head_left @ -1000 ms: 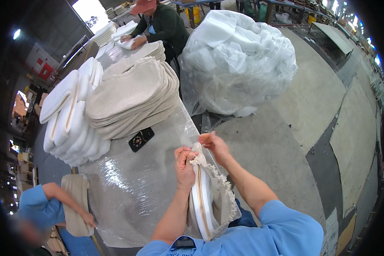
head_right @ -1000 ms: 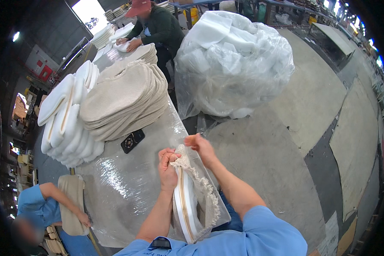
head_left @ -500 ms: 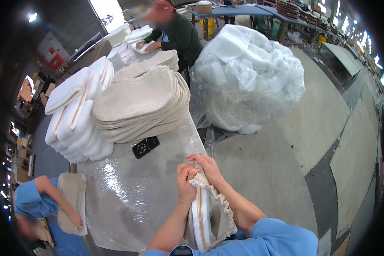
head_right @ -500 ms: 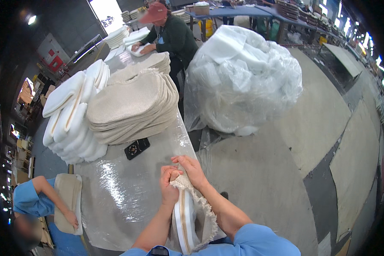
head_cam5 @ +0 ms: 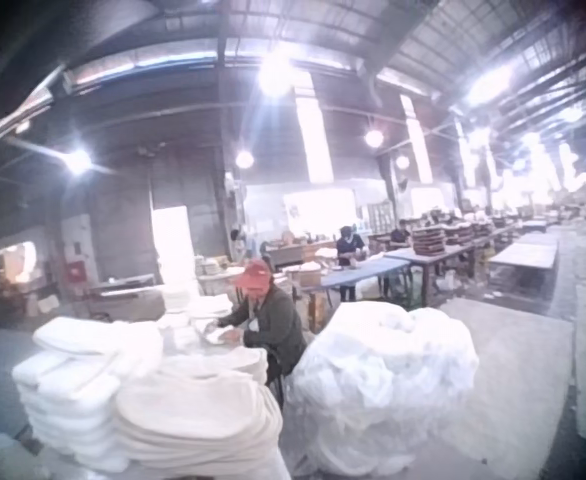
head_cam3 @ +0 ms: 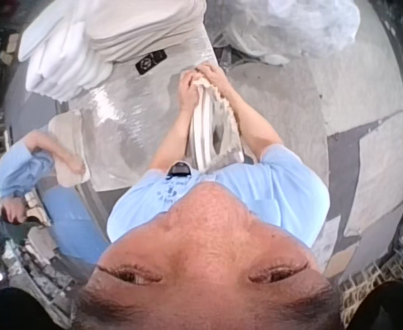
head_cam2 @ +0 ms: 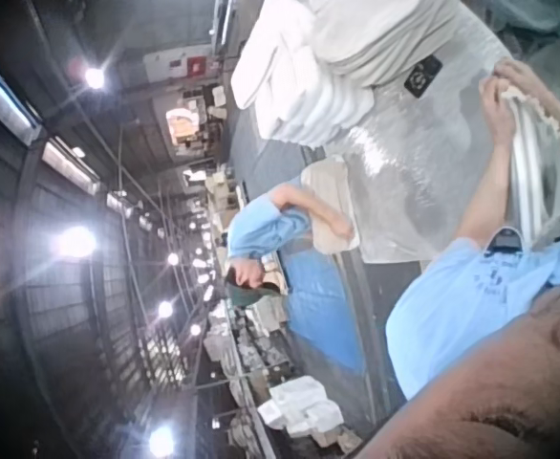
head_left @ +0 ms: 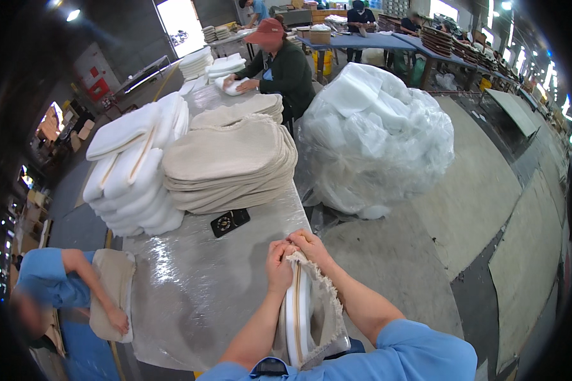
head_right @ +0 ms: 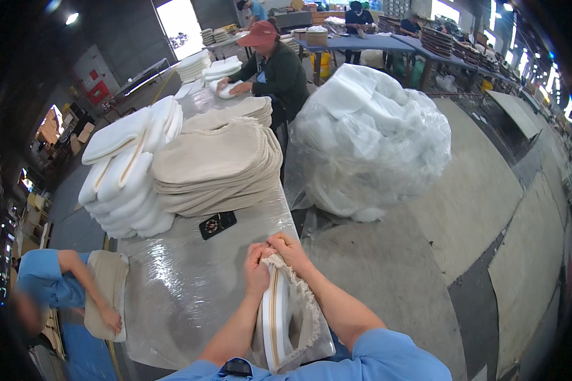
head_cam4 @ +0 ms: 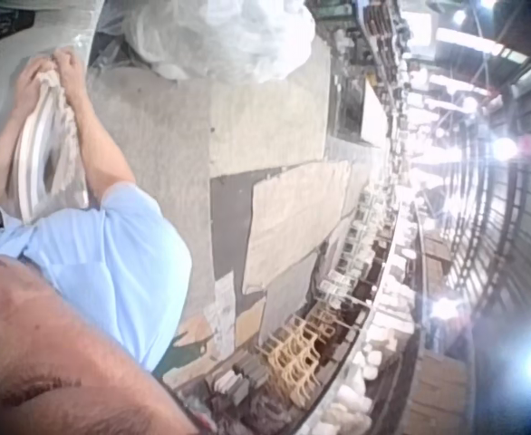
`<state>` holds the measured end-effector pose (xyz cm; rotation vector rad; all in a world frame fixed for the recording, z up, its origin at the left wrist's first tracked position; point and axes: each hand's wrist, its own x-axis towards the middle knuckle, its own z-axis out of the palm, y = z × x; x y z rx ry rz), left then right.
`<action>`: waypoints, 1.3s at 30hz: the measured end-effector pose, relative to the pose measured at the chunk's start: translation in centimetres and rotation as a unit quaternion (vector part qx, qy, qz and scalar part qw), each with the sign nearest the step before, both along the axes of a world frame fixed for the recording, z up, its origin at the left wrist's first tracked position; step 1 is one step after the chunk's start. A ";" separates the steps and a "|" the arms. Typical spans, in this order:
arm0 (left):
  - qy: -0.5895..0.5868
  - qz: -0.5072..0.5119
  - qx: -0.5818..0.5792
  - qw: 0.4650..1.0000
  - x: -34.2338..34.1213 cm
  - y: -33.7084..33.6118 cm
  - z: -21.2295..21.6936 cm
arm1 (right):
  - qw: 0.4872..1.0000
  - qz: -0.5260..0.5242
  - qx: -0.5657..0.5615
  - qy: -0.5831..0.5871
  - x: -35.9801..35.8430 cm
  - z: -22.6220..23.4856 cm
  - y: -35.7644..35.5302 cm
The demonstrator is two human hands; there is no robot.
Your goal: The person folds beige and white cushion covers on a table, aligns edges, and stacks them. The person also handles white foam inserts, placing them into the covers and stacking the finished units.
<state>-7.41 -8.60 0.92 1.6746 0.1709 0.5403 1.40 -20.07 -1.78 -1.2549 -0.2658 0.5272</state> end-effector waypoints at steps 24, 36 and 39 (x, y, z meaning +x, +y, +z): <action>0.309 -0.063 -0.298 0.901 -41.7 -2.5 -1.0 | 0.987 -0.044 -0.131 -0.078 0.2 1.2 6.0; 0.152 0.183 -0.370 0.898 -35.1 5.5 0.1 | 0.973 -0.209 -0.086 -0.039 -5.8 1.0 -4.1; 0.062 0.261 -0.417 0.868 -30.5 10.1 0.2 | 0.953 -0.280 -0.097 -0.071 -10.2 1.1 -4.3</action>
